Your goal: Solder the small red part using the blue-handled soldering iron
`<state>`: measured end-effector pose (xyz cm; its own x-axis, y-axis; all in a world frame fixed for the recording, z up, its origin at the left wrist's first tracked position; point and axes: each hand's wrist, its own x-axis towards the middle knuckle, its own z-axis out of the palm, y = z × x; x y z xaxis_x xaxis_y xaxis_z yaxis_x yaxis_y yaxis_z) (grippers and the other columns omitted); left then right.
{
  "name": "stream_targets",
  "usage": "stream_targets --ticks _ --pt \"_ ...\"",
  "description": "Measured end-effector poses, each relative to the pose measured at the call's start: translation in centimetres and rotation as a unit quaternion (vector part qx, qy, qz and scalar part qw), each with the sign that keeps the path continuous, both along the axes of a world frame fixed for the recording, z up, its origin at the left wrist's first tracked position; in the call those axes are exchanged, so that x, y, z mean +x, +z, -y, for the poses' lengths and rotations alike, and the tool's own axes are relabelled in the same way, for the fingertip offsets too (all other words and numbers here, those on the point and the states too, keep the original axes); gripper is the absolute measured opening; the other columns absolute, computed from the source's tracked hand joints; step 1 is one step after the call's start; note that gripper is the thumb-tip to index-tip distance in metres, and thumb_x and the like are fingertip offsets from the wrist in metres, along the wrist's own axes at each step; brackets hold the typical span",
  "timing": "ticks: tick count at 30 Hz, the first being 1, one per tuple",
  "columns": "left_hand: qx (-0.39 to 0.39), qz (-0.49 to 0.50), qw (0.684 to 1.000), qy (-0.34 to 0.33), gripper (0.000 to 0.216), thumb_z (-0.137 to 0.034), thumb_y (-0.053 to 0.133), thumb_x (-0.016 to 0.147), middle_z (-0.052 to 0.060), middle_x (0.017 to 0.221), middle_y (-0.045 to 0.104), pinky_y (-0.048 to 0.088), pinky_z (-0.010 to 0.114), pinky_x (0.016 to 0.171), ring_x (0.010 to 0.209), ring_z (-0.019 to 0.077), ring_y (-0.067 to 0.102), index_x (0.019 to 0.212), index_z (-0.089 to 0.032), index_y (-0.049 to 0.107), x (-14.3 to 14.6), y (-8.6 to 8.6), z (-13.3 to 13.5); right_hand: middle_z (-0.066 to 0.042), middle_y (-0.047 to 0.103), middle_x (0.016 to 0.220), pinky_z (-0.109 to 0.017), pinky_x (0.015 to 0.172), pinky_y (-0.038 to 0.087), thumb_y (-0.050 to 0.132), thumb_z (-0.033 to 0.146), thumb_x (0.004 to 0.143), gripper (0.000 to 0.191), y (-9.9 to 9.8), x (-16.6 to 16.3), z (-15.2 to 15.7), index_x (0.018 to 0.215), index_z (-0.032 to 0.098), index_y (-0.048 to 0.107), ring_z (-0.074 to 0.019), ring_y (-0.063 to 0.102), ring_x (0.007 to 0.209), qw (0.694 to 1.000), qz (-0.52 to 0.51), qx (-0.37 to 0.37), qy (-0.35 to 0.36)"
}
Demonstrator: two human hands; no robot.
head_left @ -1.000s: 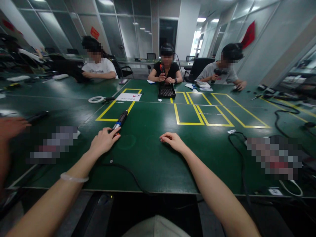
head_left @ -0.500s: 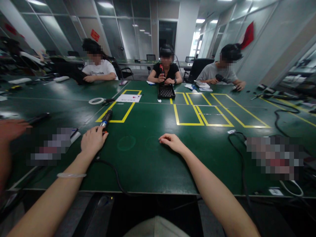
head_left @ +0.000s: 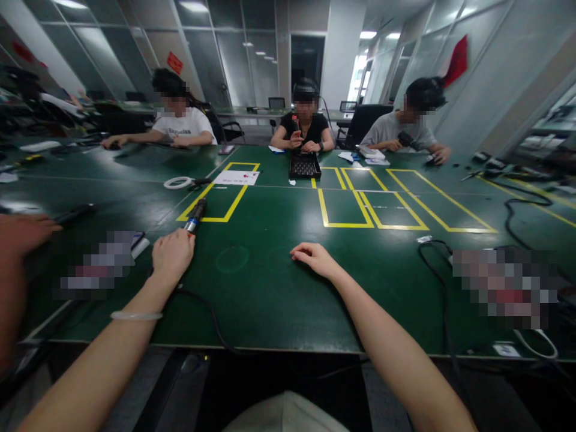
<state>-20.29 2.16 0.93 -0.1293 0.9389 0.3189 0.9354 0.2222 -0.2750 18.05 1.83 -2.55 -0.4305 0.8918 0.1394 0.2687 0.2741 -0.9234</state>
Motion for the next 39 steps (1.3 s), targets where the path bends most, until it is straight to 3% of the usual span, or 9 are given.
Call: stream_targets --ticks 5,8,11,14,19,22,25,34,39 --pt "0.056 0.031 0.995 -0.076 0.037 -0.028 0.031 0.096 0.021 0.138 0.05 0.027 0.049 0.105 0.125 0.032 0.045 0.112 -0.006 0.056 1.8 0.2 -0.1 -0.005 0.073 0.084 -0.028 0.078 0.049 0.056 0.028 0.087 0.02 -0.3 -0.2 -0.2 0.095 0.015 0.069 -0.0162 0.067 0.081 1.0 0.001 -0.001 0.0" --pt "0.041 0.075 0.988 -0.13 0.035 -0.03 0.032 0.096 0.019 0.125 0.06 0.024 0.046 0.109 0.12 0.0297 0.051 0.103 -0.011 0.06 5.4 1.0 -0.1 -0.005 0.072 0.084 -0.028 0.077 0.049 0.056 0.029 0.087 0.02 -0.4 -0.3 -0.2 0.095 0.015 0.069 -0.016 0.067 0.081 1.0 0.004 0.001 0.0" --pt "-0.015 0.163 0.971 -0.175 0.035 -0.038 0.034 0.097 0.012 0.095 0.07 0.035 0.042 0.101 0.095 0.0264 0.063 0.101 -0.016 0.061 10.3 2.0 0.0 -0.005 0.072 0.085 -0.028 0.078 0.048 0.056 0.029 0.087 0.021 -0.4 -0.2 -0.1 0.095 0.015 0.068 -0.0161 0.067 0.081 1.0 0.001 0.0 0.007" --pt "-0.097 0.321 0.906 -0.256 0.032 -0.041 0.035 0.096 0.004 0.089 0.07 0.045 0.031 0.078 0.086 0.0215 0.065 0.104 -0.022 0.06 15.2 2.2 0.0 -0.005 0.071 0.084 -0.028 0.078 0.048 0.056 0.029 0.086 0.019 -0.4 -0.1 -0.1 0.095 0.015 0.067 -0.0154 0.066 0.08 1.0 -0.012 -0.002 0.008" --pt "-0.146 0.505 0.774 -0.353 0.039 -0.039 0.036 0.095 0.0 0.073 0.06 0.044 0.026 0.068 0.07 0.0148 0.059 0.123 -0.018 0.054 20.2 0.1 -0.2 0.0 0.065 0.076 -0.026 0.069 0.047 0.057 0.023 0.081 0.021 -1.2 0.0 -0.7 0.101 0.017 0.056 -0.0123 0.06 0.067 0.997 -0.072 -0.007 -0.011" --pt "-0.184 0.59 0.706 -0.345 0.047 -0.041 0.039 0.094 -0.003 0.067 0.051 0.041 0.024 0.058 0.059 0.0122 0.05 0.131 -0.014 0.047 20.8 -1.6 -0.3 0.003 0.061 0.073 -0.024 0.063 0.044 0.06 0.025 0.079 0.024 -1.7 0.0 -1.0 0.101 0.018 0.052 -0.0112 0.057 0.063 0.996 -0.087 -0.008 -0.011" --pt "-0.206 0.629 0.667 -0.342 0.049 -0.041 0.042 0.093 -0.004 0.063 0.047 0.037 0.023 0.053 0.055 0.011 0.046 0.133 -0.012 0.045 20.6 -2.4 -0.3 0.003 0.058 0.073 -0.023 0.061 0.042 0.061 0.026 0.079 0.021 -1.8 -0.2 -1.0 0.097 0.019 0.051 -0.0104 0.055 0.062 0.997 -0.083 0.002 0.004" --pt "-0.195 0.636 0.656 -0.357 0.049 -0.044 0.041 0.095 -0.004 0.059 0.051 0.036 0.022 0.05 0.051 0.0107 0.047 0.13 -0.012 0.048 20.3 -2.7 -0.2 0.0 0.063 0.076 -0.026 0.067 0.044 0.061 0.034 0.083 0.02 -1.4 -0.3 -0.6 0.093 0.019 0.055 -0.0131 0.058 0.068 0.997 -0.073 0.017 0.021" --pt "-0.202 0.652 0.645 -0.344 0.049 -0.045 0.036 0.096 -0.002 0.06 0.058 0.04 0.022 0.053 0.051 0.0107 0.051 0.13 -0.011 0.047 20.1 -3.1 -0.3 0.001 0.061 0.069 -0.025 0.061 0.041 0.058 0.042 0.085 0.025 -0.9 -0.2 -0.4 0.083 0.018 0.055 -0.0122 0.054 0.062 0.999 -0.052 0.015 0.003"
